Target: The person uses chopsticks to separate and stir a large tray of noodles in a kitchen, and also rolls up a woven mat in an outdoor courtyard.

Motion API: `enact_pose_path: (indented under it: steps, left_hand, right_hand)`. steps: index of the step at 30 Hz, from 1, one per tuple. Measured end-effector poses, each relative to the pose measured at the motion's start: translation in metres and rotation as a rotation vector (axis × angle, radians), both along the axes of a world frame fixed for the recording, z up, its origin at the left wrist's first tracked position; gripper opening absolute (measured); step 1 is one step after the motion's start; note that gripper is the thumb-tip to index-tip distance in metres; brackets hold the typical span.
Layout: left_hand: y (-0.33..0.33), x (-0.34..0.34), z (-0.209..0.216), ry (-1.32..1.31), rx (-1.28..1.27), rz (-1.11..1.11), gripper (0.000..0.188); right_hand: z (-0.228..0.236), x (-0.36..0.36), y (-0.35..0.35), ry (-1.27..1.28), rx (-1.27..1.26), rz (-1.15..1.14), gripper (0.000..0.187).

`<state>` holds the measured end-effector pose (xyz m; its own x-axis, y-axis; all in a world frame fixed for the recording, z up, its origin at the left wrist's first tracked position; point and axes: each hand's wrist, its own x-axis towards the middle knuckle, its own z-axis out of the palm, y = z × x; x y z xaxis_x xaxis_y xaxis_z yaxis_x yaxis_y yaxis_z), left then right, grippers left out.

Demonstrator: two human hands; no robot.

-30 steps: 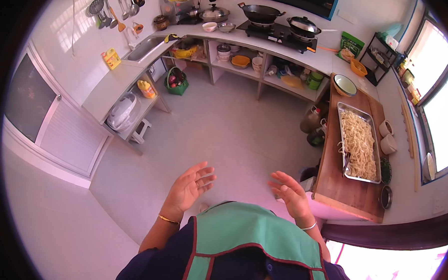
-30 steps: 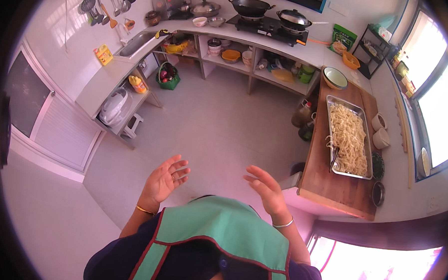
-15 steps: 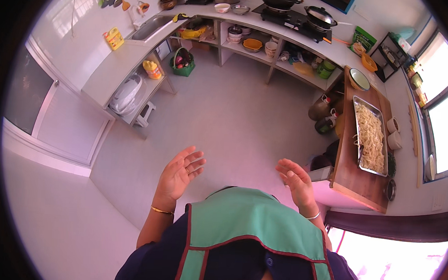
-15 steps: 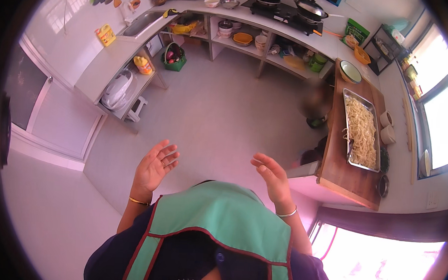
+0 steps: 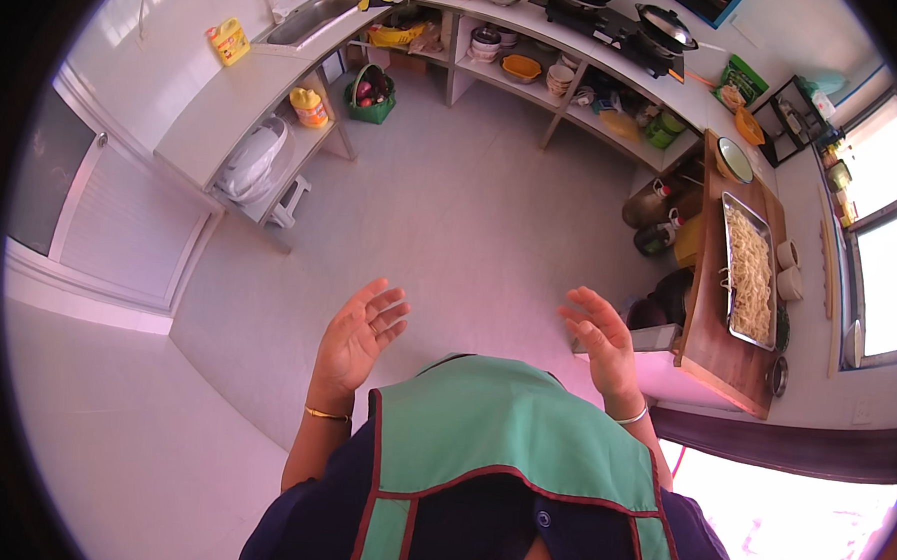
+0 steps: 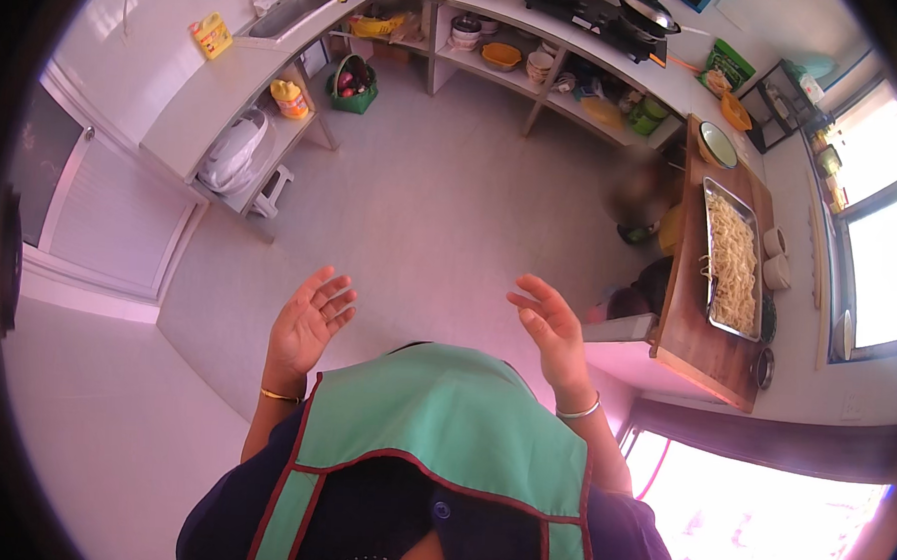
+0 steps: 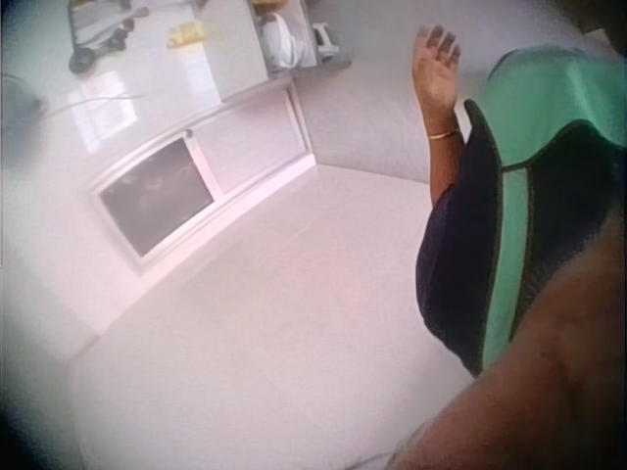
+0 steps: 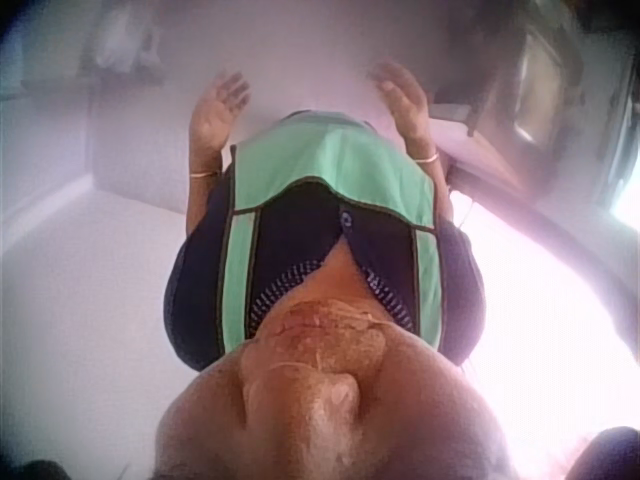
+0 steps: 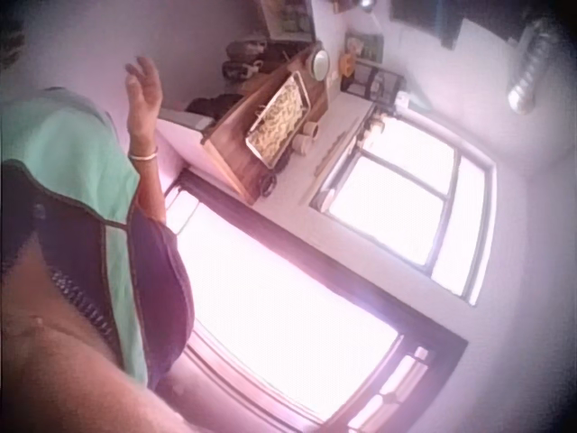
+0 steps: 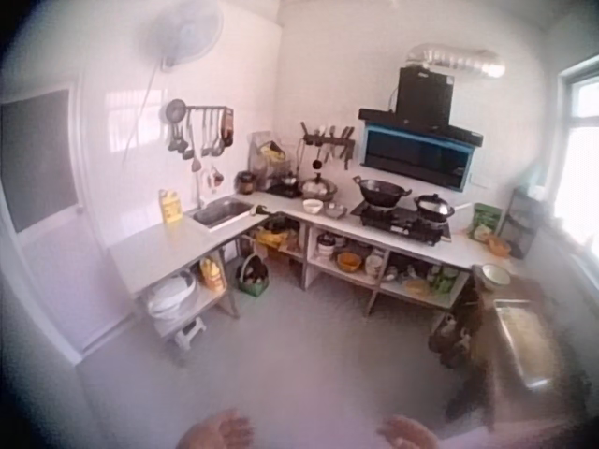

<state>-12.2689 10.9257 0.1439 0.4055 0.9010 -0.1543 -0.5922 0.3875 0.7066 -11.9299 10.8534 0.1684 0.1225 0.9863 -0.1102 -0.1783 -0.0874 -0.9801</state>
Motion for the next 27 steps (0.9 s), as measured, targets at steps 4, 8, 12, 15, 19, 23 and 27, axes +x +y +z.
enact_pose_path:
  steps: [4, 8, 12, 15, 19, 23, 27]
  left_hand:
    - [0.006, -0.014, -0.005, -0.015, -0.024, 0.007, 0.059]
    - [0.012, -0.03, -0.009, 0.001, 0.009, -0.018, 0.059]
    - [0.022, -0.039, -0.008, -0.018, 0.015, -0.005, 0.062]
    - [0.026, -0.047, -0.01, -0.049, 0.031, 0.006, 0.061]
    - [0.028, -0.042, -0.016, -0.073, -0.003, -0.013, 0.058]
    - [0.038, -0.019, -0.022, -0.06, -0.011, -0.125, 0.061]
    - [0.048, 0.011, -0.021, -0.025, 0.011, -0.216, 0.065]
  right_hand:
    - [0.0, -0.013, 0.009, 0.018, -0.002, -0.012, 0.047]
    - [-0.002, -0.027, 0.016, 0.01, 0.002, -0.028, 0.047]
    - [0.0, -0.034, 0.024, -0.009, 0.001, -0.022, 0.048]
    - [0.014, -0.045, 0.032, -0.059, -0.036, 0.031, 0.048]
    - [0.018, -0.045, 0.033, -0.128, 0.086, 0.066, 0.05]
    - [0.023, -0.035, 0.01, -0.064, 0.046, 0.021, 0.057]
    - [0.018, -0.017, -0.021, -0.043, 0.035, -0.046, 0.062]
